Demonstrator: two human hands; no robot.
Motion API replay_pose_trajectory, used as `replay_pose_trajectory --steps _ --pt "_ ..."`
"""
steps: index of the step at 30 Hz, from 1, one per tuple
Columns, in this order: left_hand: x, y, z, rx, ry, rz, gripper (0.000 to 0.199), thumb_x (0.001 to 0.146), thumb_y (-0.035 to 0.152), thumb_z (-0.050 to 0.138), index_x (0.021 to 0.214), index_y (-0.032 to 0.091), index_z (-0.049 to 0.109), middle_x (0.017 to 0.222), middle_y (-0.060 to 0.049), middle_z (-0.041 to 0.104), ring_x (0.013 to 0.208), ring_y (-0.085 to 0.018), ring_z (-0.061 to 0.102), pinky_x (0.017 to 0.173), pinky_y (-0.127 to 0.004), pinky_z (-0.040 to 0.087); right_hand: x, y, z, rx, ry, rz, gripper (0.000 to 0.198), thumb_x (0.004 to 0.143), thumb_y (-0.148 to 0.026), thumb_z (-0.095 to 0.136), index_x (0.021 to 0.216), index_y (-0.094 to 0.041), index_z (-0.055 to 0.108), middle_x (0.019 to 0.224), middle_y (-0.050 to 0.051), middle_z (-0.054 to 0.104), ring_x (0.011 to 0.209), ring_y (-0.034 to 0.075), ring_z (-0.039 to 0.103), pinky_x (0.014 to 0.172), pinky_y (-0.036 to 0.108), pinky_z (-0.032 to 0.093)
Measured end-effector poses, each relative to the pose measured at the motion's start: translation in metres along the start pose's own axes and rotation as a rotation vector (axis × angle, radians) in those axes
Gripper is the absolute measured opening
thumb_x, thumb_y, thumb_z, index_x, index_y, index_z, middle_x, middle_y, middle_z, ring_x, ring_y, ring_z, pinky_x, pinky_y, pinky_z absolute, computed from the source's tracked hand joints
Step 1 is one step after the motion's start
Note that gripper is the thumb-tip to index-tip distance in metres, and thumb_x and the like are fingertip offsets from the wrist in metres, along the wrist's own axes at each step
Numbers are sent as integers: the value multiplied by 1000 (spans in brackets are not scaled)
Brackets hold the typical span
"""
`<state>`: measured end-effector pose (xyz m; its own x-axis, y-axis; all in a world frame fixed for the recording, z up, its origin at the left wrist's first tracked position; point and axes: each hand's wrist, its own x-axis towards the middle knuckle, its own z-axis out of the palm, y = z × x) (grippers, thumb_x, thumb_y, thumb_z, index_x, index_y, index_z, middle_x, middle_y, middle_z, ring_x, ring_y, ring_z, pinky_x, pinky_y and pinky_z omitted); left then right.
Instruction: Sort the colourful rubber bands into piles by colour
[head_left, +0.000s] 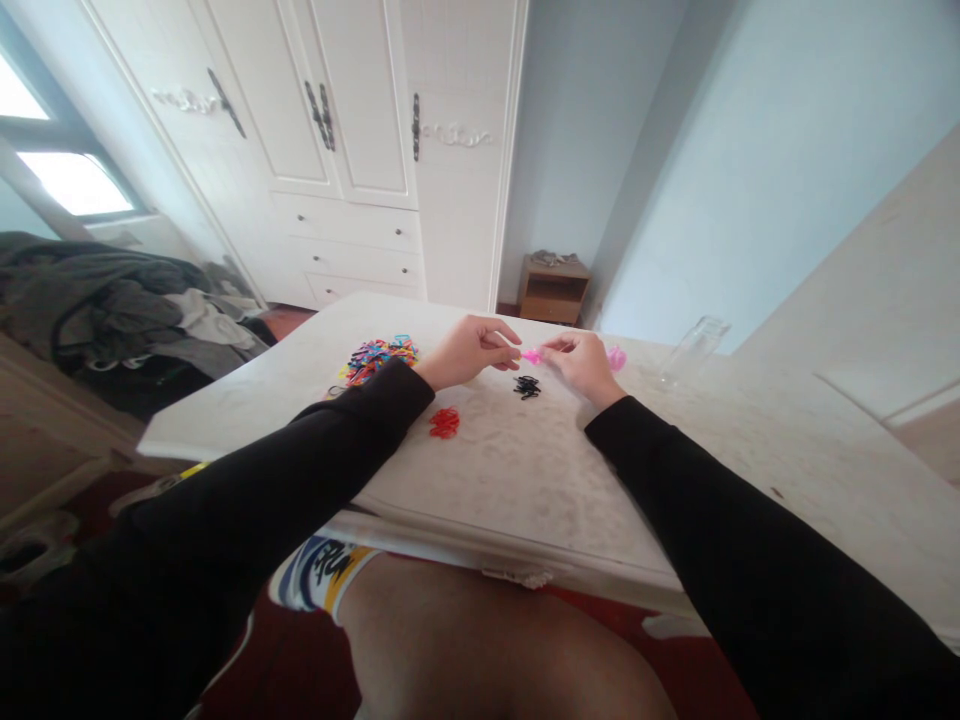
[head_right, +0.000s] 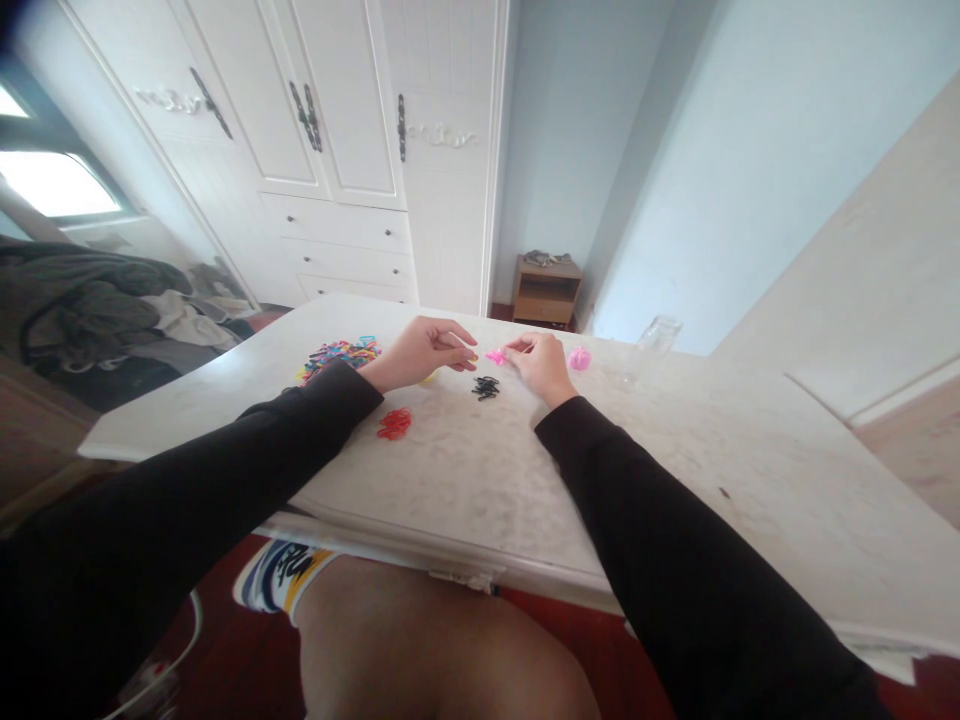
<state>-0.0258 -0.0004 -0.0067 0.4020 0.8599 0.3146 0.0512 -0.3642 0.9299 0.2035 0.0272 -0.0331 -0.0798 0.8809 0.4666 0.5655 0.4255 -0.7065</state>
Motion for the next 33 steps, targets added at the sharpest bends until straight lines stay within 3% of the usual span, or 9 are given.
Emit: replay_pose_trajectory --steps 3,10,16,23,28,33 --pt "0 0 -1 -2 3 -11 28 78 28 89 90 11 70 76 -10 80 76 -21 80 70 -29 66 0 -2 0 -23 -44 -3 17 77 -32 76 77 -16 79 73 7 76 65 18 62 64 31 44" --pt "-2 2 -1 -34 17 -48 34 77 34 91 91 11 69 77 -10 80 77 -21 81 71 -29 66 -4 -13 -9 -34 158 -81 14 83 -28 66 74 -18 72 77 5 74 74 20 63 74 35 47" --pt "-3 3 -1 -52 13 -52 40 75 40 92 92 12 70 80 -10 81 80 -22 81 75 -32 67 -20 -39 -6 42 13 -224 12 82 -32 73 82 -20 75 85 5 74 81 20 66 73 34 49" --pt "-2 2 -1 -48 13 -33 44 73 45 92 94 12 72 82 -10 81 75 -20 79 76 -34 68 -28 -55 -3 43 -108 -333 25 84 -48 81 86 -23 80 84 5 70 80 20 62 73 34 49" --pt "-3 3 -1 -51 -29 -36 41 77 44 90 95 12 71 80 -10 80 79 -21 80 73 -30 66 -27 -54 -5 71 -110 -341 18 88 -40 76 86 -24 83 82 5 70 78 19 62 71 34 48" --pt "-3 9 -6 -54 -20 -20 27 91 38 74 95 12 69 90 -11 79 76 -19 79 67 -27 63 -26 -52 -5 62 -62 -304 19 89 -39 75 83 -23 82 81 5 71 76 19 61 71 35 49"
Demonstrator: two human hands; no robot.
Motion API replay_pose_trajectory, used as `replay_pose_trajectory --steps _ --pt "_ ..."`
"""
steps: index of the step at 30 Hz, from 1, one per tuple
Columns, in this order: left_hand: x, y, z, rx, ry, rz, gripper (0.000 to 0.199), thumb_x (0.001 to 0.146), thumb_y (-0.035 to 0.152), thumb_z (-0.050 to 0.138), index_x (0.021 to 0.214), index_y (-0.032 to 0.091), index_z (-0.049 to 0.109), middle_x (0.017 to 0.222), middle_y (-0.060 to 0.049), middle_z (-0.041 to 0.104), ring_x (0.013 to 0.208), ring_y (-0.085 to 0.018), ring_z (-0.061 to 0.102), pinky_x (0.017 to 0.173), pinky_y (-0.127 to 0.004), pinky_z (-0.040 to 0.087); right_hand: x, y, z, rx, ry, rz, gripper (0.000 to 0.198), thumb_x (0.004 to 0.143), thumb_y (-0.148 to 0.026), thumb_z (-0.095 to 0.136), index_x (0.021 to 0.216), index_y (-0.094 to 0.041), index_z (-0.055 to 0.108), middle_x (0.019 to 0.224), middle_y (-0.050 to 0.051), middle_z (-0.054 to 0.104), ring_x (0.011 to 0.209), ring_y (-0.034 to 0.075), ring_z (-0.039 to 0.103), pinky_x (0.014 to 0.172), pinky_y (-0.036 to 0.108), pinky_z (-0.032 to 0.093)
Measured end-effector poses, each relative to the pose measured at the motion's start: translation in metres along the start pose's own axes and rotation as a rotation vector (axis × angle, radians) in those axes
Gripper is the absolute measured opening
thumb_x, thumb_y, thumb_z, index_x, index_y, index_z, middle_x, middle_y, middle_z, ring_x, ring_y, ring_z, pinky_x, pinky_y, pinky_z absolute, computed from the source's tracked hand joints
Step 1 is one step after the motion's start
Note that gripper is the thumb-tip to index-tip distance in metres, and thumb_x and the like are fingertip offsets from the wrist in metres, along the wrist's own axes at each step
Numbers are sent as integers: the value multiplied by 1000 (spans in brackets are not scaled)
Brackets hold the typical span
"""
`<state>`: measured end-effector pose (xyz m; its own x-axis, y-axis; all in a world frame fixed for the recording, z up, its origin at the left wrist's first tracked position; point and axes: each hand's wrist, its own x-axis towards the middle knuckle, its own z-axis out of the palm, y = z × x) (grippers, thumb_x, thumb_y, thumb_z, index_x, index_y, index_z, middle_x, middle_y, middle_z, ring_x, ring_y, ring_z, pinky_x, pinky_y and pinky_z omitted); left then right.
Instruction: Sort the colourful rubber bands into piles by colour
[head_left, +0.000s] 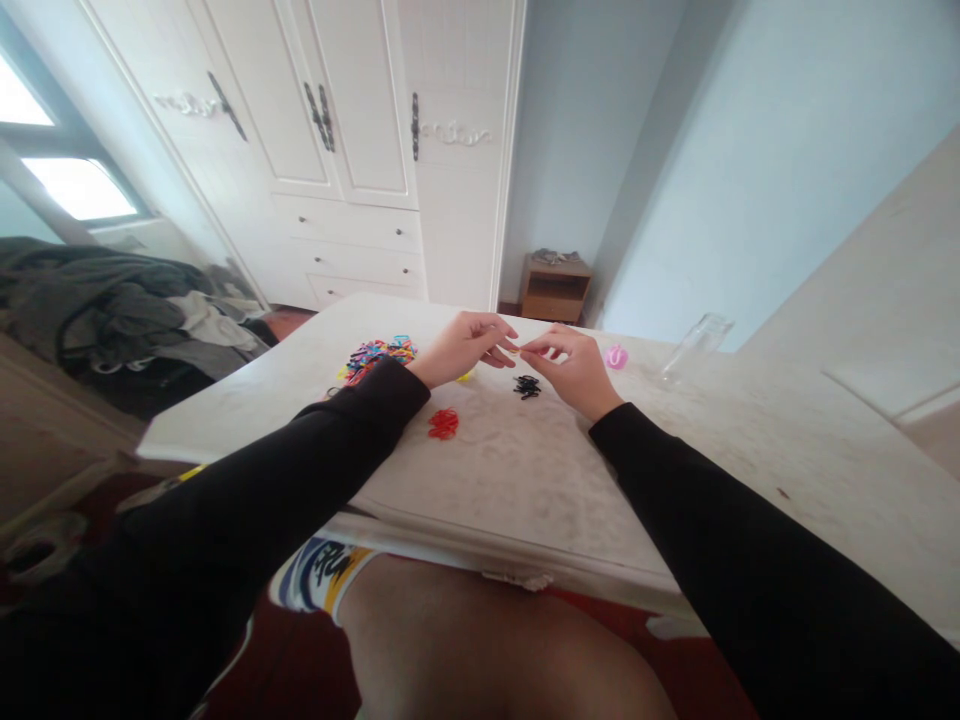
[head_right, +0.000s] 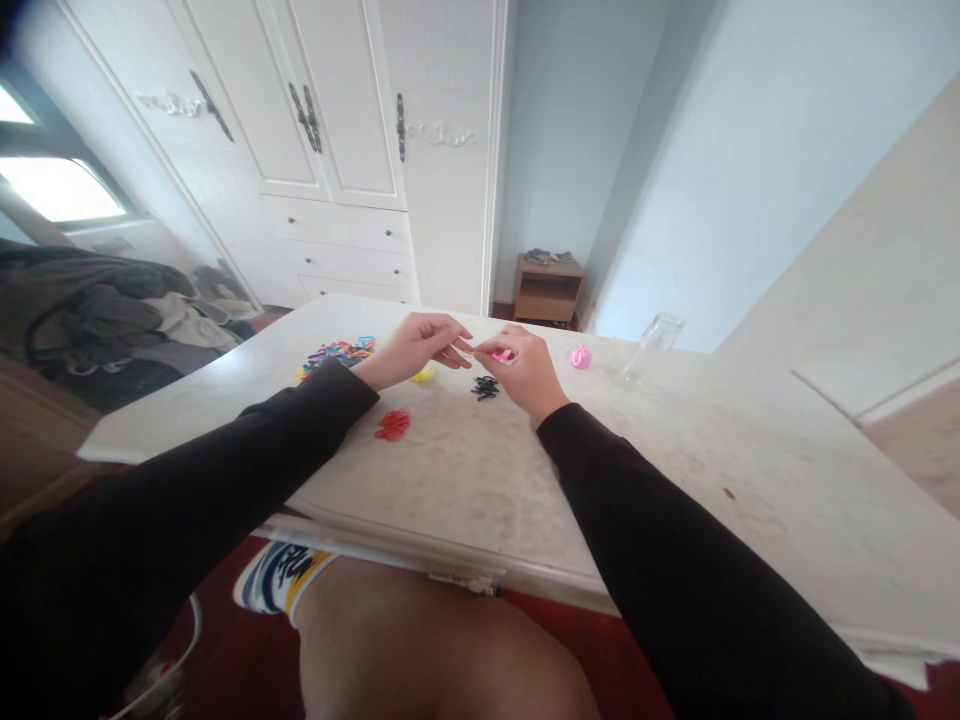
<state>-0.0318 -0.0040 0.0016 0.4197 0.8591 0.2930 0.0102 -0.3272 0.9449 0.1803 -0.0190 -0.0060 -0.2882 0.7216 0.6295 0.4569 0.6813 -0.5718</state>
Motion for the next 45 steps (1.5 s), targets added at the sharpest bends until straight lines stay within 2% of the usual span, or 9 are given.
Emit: replay_pose_trajectory --steps 3,6,12,17,21,25,34,41,45 --pt "-2 3 -3 90 -13 52 20 84 26 78 96 12 70 97 -10 78 75 -17 78 68 -27 62 0 1 -1 -5 24 0 20 88 -40 74 83 -22 82 82 5 71 76 19 62 71 35 50" --pt "-4 4 -2 202 -15 105 23 75 19 84 92 13 70 87 -7 76 71 -15 75 65 -24 59 0 2 -3 -5 35 2 25 89 -45 74 81 -22 81 81 5 70 77 20 62 69 35 49" --pt "-3 2 2 248 2 86 20 81 29 82 84 14 70 70 -4 73 66 -15 74 63 -24 60 0 3 -2 15 27 -13 24 89 -44 74 81 -21 80 80 5 69 76 20 62 68 35 49" --pt "0 0 0 279 34 94 16 82 27 80 80 14 71 63 -4 71 60 -15 72 61 -24 59 2 0 -2 -10 42 6 15 88 -29 72 75 -21 76 77 3 67 75 19 61 69 34 48" --pt "4 -2 -13 293 120 120 14 79 20 79 73 13 68 59 -4 69 58 -15 71 57 -23 56 7 5 -13 -45 195 68 14 84 -19 70 69 -21 70 75 2 65 73 18 59 72 35 48" --pt "6 -1 -22 312 170 137 12 78 17 77 72 13 67 58 -4 69 58 -15 71 57 -22 54 9 13 -22 -71 330 149 13 83 -21 69 70 -20 68 78 3 69 76 18 61 76 35 49" --pt "0 2 -2 287 32 132 12 84 21 76 79 12 70 59 -3 69 54 -12 66 56 -22 54 2 2 -2 36 70 46 13 84 -30 75 76 -20 77 76 3 69 73 17 60 64 30 45" --pt "-1 2 -4 284 45 144 12 85 21 76 81 12 71 60 -3 69 54 -11 66 54 -21 54 -1 3 -5 50 46 52 19 81 -36 79 88 -19 81 81 4 69 71 15 61 63 30 47" --pt "-1 1 -4 281 39 133 9 86 19 75 82 12 71 60 -3 69 53 -11 66 53 -21 54 -1 2 -5 48 43 44 20 80 -38 79 86 -18 80 81 4 69 72 16 61 62 29 47"
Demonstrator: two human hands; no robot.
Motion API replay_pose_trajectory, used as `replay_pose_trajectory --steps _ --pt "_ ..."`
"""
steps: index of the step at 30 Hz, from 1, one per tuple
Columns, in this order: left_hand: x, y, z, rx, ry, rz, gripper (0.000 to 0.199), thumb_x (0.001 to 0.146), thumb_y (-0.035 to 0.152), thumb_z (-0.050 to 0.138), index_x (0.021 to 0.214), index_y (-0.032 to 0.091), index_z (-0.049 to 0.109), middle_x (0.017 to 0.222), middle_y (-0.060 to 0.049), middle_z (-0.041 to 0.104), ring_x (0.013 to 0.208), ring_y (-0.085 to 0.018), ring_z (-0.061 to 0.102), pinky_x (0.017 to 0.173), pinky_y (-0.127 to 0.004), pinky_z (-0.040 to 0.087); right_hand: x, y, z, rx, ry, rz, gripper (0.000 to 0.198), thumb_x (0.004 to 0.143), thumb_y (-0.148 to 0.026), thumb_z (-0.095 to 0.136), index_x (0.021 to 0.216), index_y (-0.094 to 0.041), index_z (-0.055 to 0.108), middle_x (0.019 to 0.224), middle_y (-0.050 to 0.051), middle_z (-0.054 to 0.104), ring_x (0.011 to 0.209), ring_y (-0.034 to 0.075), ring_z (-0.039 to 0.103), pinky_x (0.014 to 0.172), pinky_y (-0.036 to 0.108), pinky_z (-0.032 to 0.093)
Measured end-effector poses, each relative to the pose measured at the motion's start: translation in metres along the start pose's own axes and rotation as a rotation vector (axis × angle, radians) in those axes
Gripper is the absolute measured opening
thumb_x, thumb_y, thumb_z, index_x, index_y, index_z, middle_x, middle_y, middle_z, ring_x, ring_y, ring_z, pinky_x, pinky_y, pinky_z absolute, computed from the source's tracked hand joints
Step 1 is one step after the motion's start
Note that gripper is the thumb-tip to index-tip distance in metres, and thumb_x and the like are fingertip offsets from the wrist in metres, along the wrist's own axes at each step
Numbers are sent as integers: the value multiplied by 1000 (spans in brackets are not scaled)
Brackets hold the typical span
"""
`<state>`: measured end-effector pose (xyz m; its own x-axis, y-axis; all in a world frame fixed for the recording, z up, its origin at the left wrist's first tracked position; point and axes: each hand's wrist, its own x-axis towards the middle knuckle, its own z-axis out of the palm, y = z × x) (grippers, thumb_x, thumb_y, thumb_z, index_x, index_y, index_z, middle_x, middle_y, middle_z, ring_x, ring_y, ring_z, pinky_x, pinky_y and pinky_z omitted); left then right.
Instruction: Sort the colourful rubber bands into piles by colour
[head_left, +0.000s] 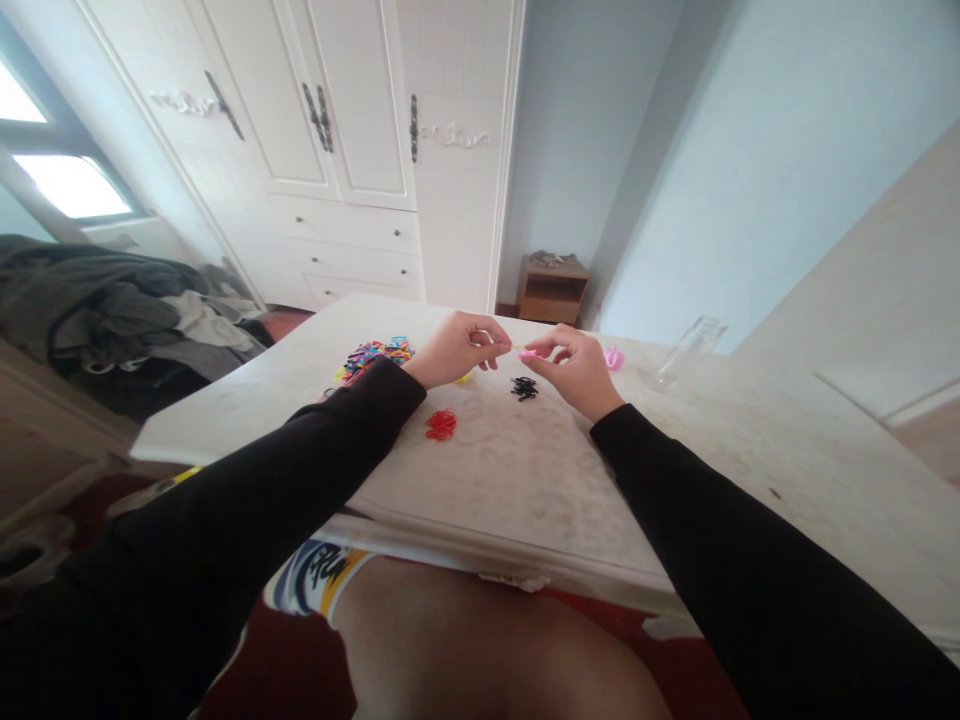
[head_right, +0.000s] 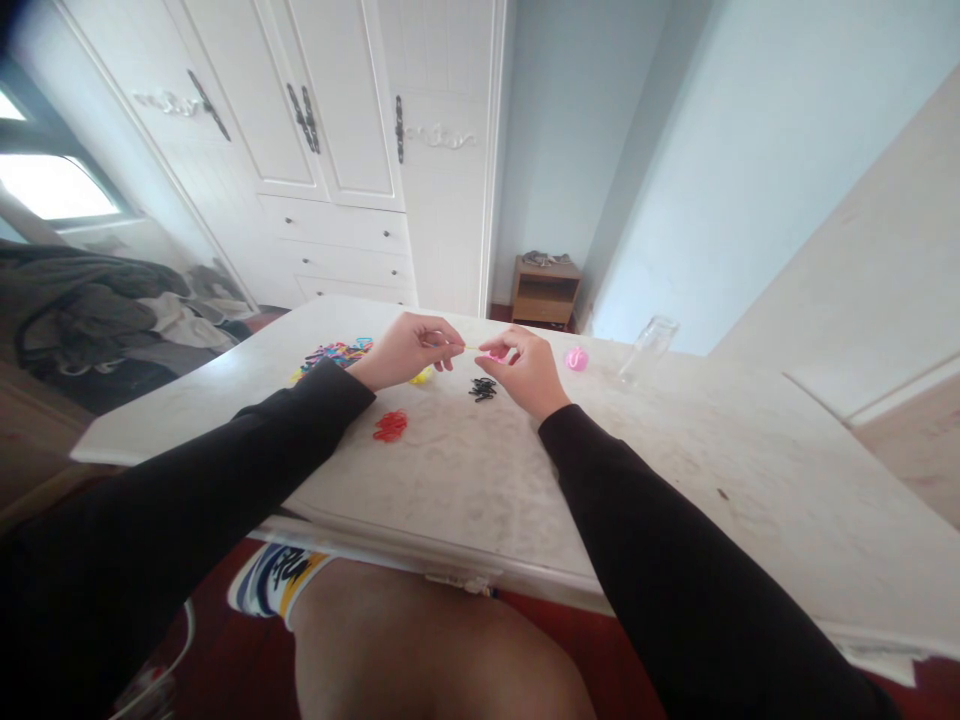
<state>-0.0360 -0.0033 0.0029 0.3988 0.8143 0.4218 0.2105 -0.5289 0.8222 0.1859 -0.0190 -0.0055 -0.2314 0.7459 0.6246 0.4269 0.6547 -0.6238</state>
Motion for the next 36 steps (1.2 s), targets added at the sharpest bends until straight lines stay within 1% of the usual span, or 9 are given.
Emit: replay_pose_trajectory --steps 6,12,19,21,24,26,28,31,36 --pt "0 -4 0 -2 -18 -5 13 86 24 77 85 12 72 61 -4 70 55 -12 69 53 -21 54 1 -1 1 -10 27 -11 14 83 -31 73 77 -19 75 77 2 67 72 16 59 62 29 45" --pt "1 -3 1 16 -26 5 12 86 22 76 81 12 70 59 -3 68 54 -12 68 52 -20 53 1 -4 2 -25 53 -15 11 81 -24 71 72 -20 68 75 0 63 74 16 59 64 29 44" --pt "6 -7 -20 96 152 53 11 83 18 73 75 13 68 57 -3 67 53 -12 67 53 -21 52 11 4 -16 -43 309 75 9 80 -19 68 73 -21 64 79 1 65 76 16 59 69 31 45" --pt "6 -8 -19 101 114 51 11 83 20 74 76 13 69 57 -3 67 54 -13 67 54 -21 52 9 3 -12 -45 270 59 9 81 -21 69 73 -21 64 79 1 64 77 17 59 68 31 45" --pt "5 -7 -13 112 9 62 12 84 23 74 78 13 70 59 -2 67 55 -13 67 55 -22 51 3 -3 -1 -22 98 -13 11 83 -24 69 73 -21 66 79 1 63 75 17 59 64 30 45" --pt "5 -8 -14 154 -3 80 12 85 24 72 80 13 72 61 -2 68 56 -12 66 57 -22 51 1 -4 3 -7 14 -60 11 84 -25 68 75 -20 69 78 1 62 73 16 58 63 30 45" --pt "4 -8 -23 253 11 91 13 85 24 69 80 13 73 63 -2 69 57 -11 63 58 -22 48 0 -3 2 -10 12 -76 9 85 -24 66 78 -20 71 78 1 63 72 16 58 62 29 45" --pt "1 -7 -44 452 -61 79 12 80 24 70 76 15 76 68 -3 71 61 -11 58 59 -22 44 1 4 -6 -46 62 -43 7 83 -21 65 79 -19 71 79 2 63 74 16 60 64 29 45" --pt "-6 -6 -61 622 -135 -16 13 76 25 71 76 16 80 68 -3 71 63 -13 56 62 -25 43 0 9 -11 -66 71 5 7 80 -17 64 76 -19 69 80 2 65 77 17 60 70 30 46"
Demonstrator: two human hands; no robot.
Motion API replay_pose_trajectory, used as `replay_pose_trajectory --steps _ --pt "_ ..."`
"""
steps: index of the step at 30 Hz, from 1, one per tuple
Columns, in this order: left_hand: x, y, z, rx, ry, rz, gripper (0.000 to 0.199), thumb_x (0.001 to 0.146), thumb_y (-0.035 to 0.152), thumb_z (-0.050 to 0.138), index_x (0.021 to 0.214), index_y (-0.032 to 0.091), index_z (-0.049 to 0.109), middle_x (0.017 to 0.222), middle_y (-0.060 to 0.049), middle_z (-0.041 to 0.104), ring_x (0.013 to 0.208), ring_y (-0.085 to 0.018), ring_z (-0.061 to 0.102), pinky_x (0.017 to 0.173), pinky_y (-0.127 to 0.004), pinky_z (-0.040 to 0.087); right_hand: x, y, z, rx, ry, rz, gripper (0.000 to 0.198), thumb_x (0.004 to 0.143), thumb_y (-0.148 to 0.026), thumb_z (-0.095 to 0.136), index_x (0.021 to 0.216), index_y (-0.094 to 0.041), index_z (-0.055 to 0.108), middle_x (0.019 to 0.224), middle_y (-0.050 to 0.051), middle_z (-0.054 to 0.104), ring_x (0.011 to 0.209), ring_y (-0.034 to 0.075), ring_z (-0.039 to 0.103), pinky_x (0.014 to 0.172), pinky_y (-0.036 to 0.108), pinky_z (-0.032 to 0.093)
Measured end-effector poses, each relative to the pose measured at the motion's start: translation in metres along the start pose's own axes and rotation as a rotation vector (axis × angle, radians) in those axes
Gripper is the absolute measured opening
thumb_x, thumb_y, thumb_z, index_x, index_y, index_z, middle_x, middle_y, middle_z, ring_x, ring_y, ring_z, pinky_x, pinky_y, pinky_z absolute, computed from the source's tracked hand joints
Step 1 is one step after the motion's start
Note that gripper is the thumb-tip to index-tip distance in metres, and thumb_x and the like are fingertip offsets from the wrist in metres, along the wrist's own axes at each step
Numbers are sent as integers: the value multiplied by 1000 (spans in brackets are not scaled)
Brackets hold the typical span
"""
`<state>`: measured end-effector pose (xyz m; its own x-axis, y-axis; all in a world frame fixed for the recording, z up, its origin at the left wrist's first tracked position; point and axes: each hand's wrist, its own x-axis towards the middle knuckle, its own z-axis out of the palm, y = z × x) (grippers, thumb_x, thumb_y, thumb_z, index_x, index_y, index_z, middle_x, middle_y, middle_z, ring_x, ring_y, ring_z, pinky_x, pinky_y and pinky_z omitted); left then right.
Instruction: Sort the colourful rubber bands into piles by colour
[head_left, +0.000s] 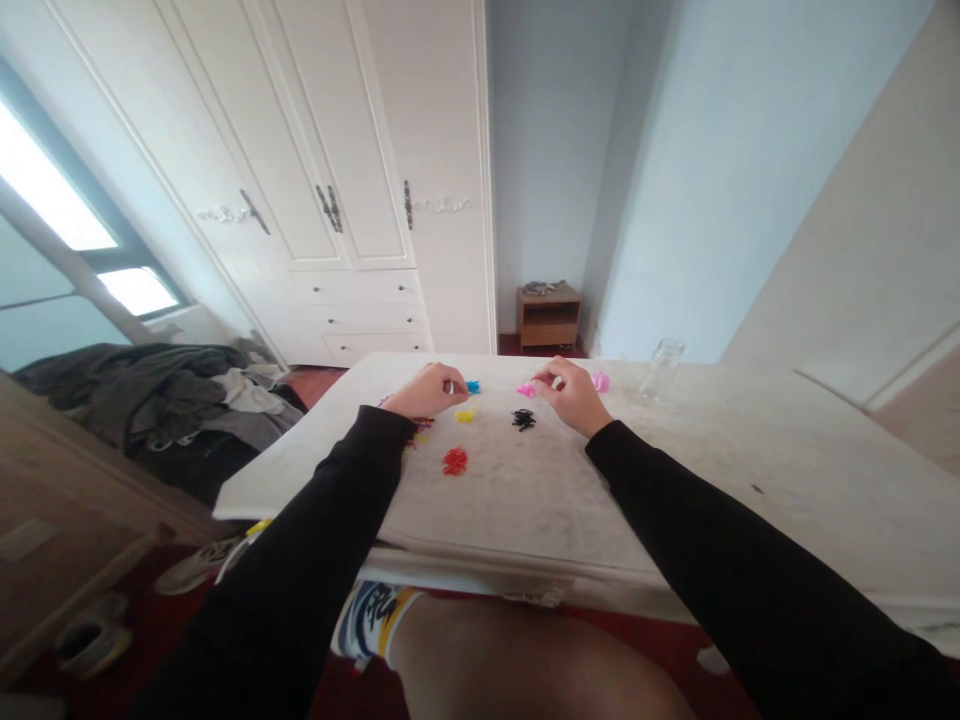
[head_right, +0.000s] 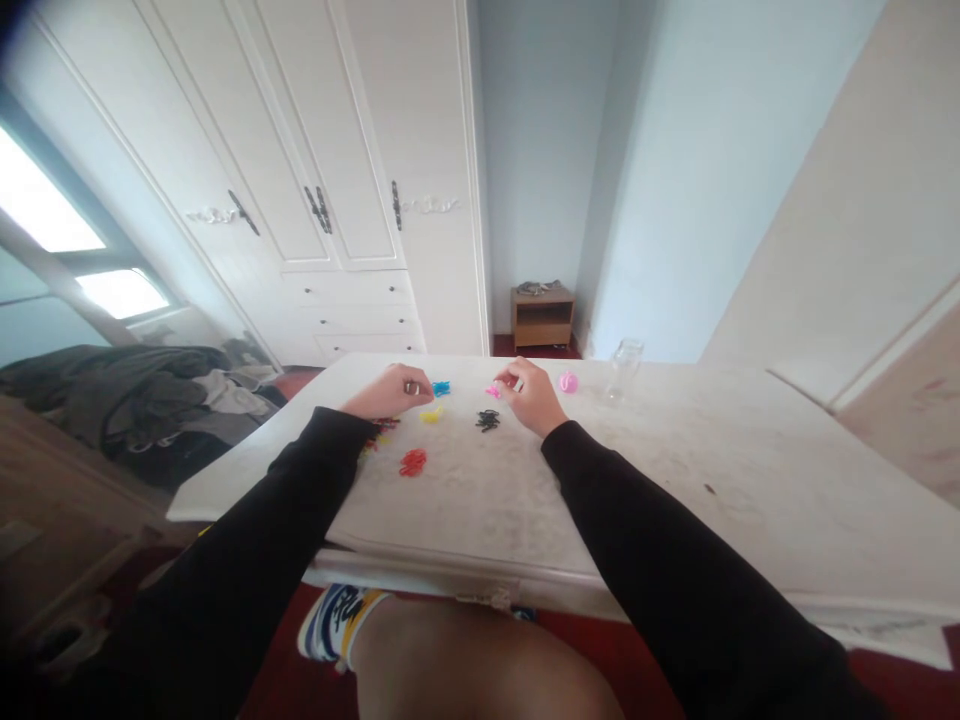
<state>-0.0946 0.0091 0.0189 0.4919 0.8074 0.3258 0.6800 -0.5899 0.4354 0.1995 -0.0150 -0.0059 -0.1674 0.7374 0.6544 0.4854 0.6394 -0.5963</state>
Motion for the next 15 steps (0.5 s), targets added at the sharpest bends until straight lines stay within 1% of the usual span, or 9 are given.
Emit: replay_pose_trajectory --steps 4,7,12,15 --pt "-3 -2 2 59 -80 6 15 77 26 70 78 17 82 70 -3 72 63 -14 58 65 -26 44 -2 -2 1 21 -40 -5 8 78 -15 65 72 -19 68 78 1 63 73 16 58 72 30 46" --pt "-2 -5 3 62 -89 2 16 78 26 70 78 17 82 69 -3 72 64 -14 58 66 -26 43 -3 -1 -2 13 -55 17 7 78 -16 66 71 -18 68 77 1 63 73 16 58 73 30 46" --pt "-3 -7 0 27 -10 -2 15 77 22 68 73 16 81 67 -3 72 62 -14 57 66 -26 44 -5 2 -8 -21 -48 43 9 80 -24 67 74 -18 70 80 3 65 75 18 60 71 31 46" --pt "-6 -4 -3 -5 91 -6 15 76 21 67 68 16 78 69 -4 73 62 -14 58 67 -26 44 -7 5 -11 -64 -30 81 14 81 -30 66 73 -20 69 77 3 65 72 19 60 66 32 46"
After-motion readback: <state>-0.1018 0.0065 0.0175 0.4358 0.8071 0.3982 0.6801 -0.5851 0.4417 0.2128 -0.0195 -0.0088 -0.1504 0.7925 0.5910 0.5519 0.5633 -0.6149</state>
